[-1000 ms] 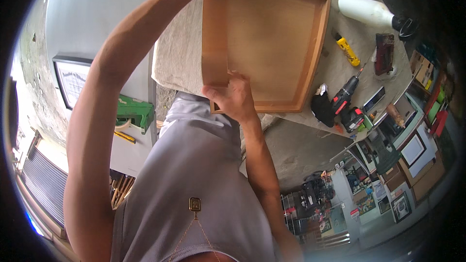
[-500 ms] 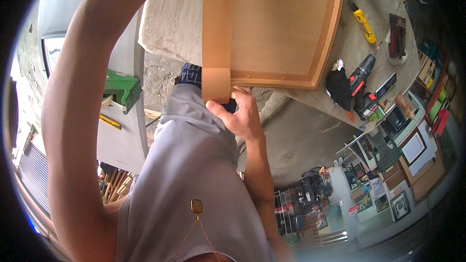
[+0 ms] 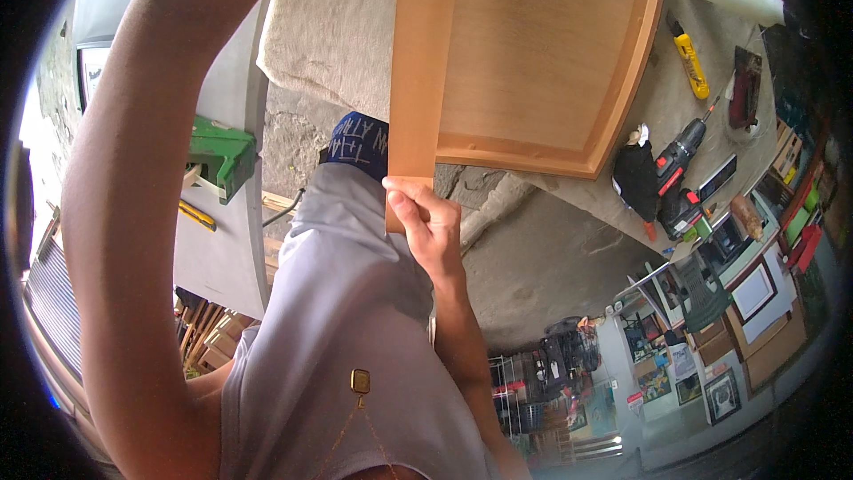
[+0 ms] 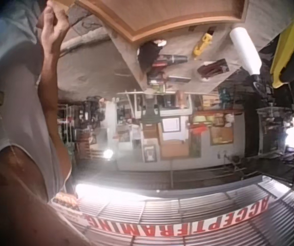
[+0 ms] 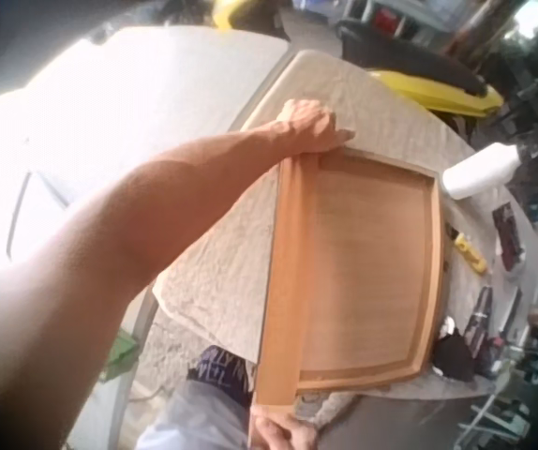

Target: The person applies wood veneer tape to the edges of a rectangular wooden tray. They use a utility knife to trim excess tape, press the tape into place, and wipe the edges with a cloth. The tray is rotated and flipped to access different sides.

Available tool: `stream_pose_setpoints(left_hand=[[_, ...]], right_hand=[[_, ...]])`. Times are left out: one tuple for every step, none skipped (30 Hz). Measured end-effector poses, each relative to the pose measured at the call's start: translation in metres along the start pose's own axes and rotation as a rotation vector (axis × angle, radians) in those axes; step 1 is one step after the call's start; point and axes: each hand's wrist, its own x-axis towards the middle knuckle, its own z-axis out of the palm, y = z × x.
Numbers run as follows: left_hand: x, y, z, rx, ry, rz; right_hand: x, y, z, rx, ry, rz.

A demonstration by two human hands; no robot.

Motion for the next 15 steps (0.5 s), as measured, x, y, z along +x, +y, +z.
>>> stream_pose_setpoints(left_hand=[[-0.001,0.001,-0.003,-0.004,-0.023,-0.007],[-0.002,0.003,-0.008,-0.007,-0.046,-0.014],[-0.003,0.004,-0.011,-0.011,-0.069,-0.022],[-0.003,0.004,-0.012,-0.011,-0.069,-0.018],[-0.002,0.004,-0.012,-0.011,-0.069,-0.015],[-0.001,0.005,-0.012,-0.01,-0.068,-0.011],[-0.002,0.005,-0.014,-0.019,-0.084,-0.027],[-0.003,0.007,-0.017,-0.028,-0.099,-0.042],[-0.004,0.008,-0.017,-0.037,-0.114,-0.056],[-0.004,0.006,-0.015,-0.03,-0.086,-0.039],[-0.004,0.003,-0.011,-0.024,-0.058,-0.022],[-0.004,0.0,-0.009,-0.017,-0.03,-0.004],[-0.003,0.002,-0.01,-0.028,-0.05,-0.014],[-0.003,0.004,-0.013,-0.04,-0.069,-0.024],[-0.003,0.005,-0.015,-0.051,-0.089,-0.034]], right_hand=[[0.001,0.008,0.001,0.018,0.036,0.033],[0.001,0.016,0.0,0.034,0.034,0.042],[0.001,0.023,0.0,0.049,0.033,0.05],[0.002,0.029,0.0,0.067,0.029,0.058],[0.003,0.034,0.0,0.107,0.031,0.065],[0.003,0.038,0.0,0.146,0.032,0.072],[0.004,0.042,0.001,0.185,0.035,0.08],[0.004,0.045,0.001,0.201,0.04,0.091],[0.005,0.048,0.001,0.218,0.044,0.101],[0.005,0.049,0.002,0.235,0.048,0.11],[0.005,0.05,0.003,0.24,0.047,0.11],[0.005,0.05,0.003,0.245,0.047,0.111],[0.005,0.051,0.004,0.25,0.05,0.111],[0.006,0.052,0.005,0.243,0.055,0.102],[0.007,0.053,0.005,0.235,0.06,0.093]])
